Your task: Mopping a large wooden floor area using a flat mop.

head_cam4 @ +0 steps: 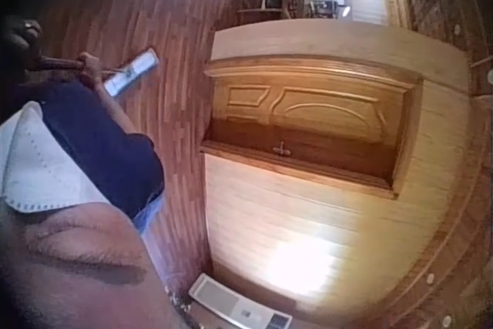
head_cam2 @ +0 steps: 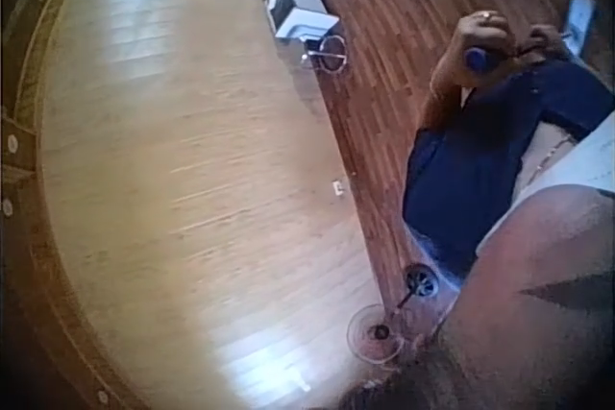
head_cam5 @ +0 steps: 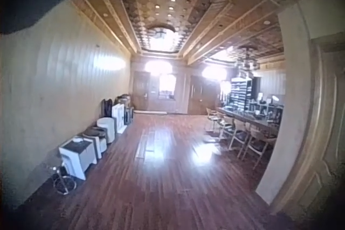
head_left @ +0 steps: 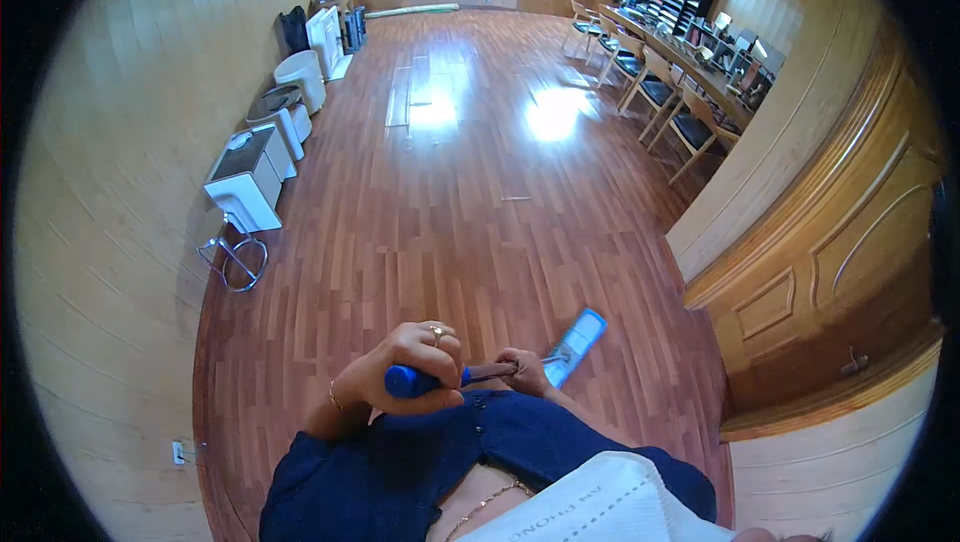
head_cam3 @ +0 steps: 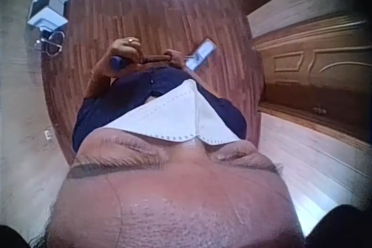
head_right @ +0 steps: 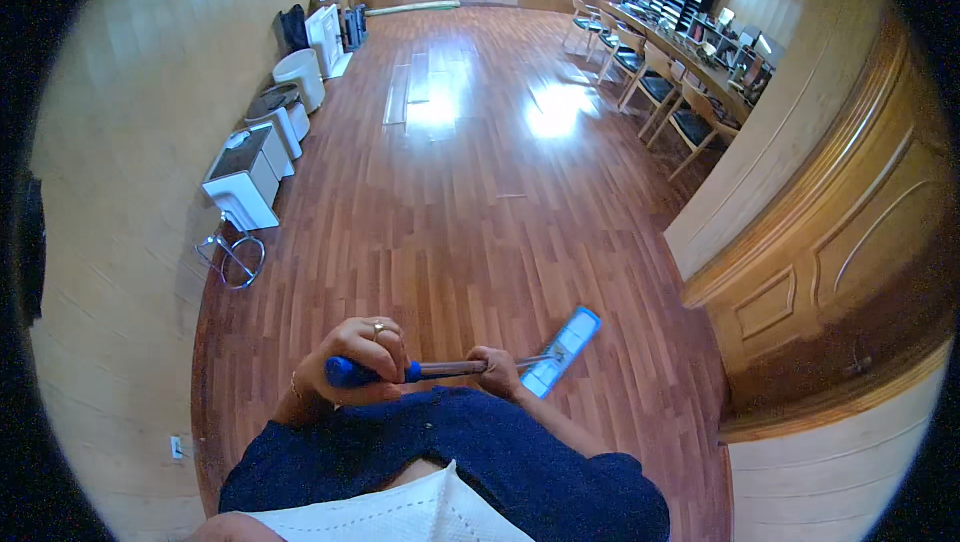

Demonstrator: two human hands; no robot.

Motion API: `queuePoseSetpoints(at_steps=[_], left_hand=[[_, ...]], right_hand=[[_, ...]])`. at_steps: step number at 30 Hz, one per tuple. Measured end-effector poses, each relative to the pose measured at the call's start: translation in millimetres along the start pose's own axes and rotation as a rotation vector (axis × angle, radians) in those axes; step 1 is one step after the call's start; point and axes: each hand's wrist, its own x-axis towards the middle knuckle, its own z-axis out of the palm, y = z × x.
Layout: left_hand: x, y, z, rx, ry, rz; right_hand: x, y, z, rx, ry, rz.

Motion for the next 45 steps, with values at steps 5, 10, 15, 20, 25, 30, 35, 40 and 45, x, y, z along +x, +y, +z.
queuePoseSetpoints(at_steps=[5,10,15,20,25,30,35,40,45], left_hand=[[-19.3,36.7,15.9,0.254,0.187,0.058],[-30.8,67.5,36.8,-0.086,0.073,0.257],[-25.9,86.5,65.5,-0.322,-0.342,0.384],[-28.7,121.0,73.8,-0.023,-0.015,0.287],[-33.2,145.4,102.0,0.052,0.198,0.18],[-33.4,162.9,129.3,0.144,0.267,0.089],[-44.7,113.3,161.2,0.271,0.446,0.291],[-28.5,52.6,173.7,0.273,0.423,0.389],[-44.3,-2.1,178.4,0.41,0.658,0.19]], right_hand=[[33.3,-32.1,12.5,0.066,-0.35,-0.201],[39.3,-54.8,54.9,0.165,-0.705,-0.323],[22.3,-88.1,58.3,0.209,-1.012,-0.514],[-26.3,-105.2,70.3,0.631,-0.554,-0.375],[-62.4,-115.9,74.6,0.577,-0.418,-0.32],[-72.8,-132.7,32.0,0.013,-0.468,-0.495],[-94.7,-145.9,-8.1,0.101,-0.095,-0.531],[-81.0,-89.2,-31.1,0.194,-0.066,-0.205],[-123.1,-170.2,-76.7,0.452,0.155,-0.24]])
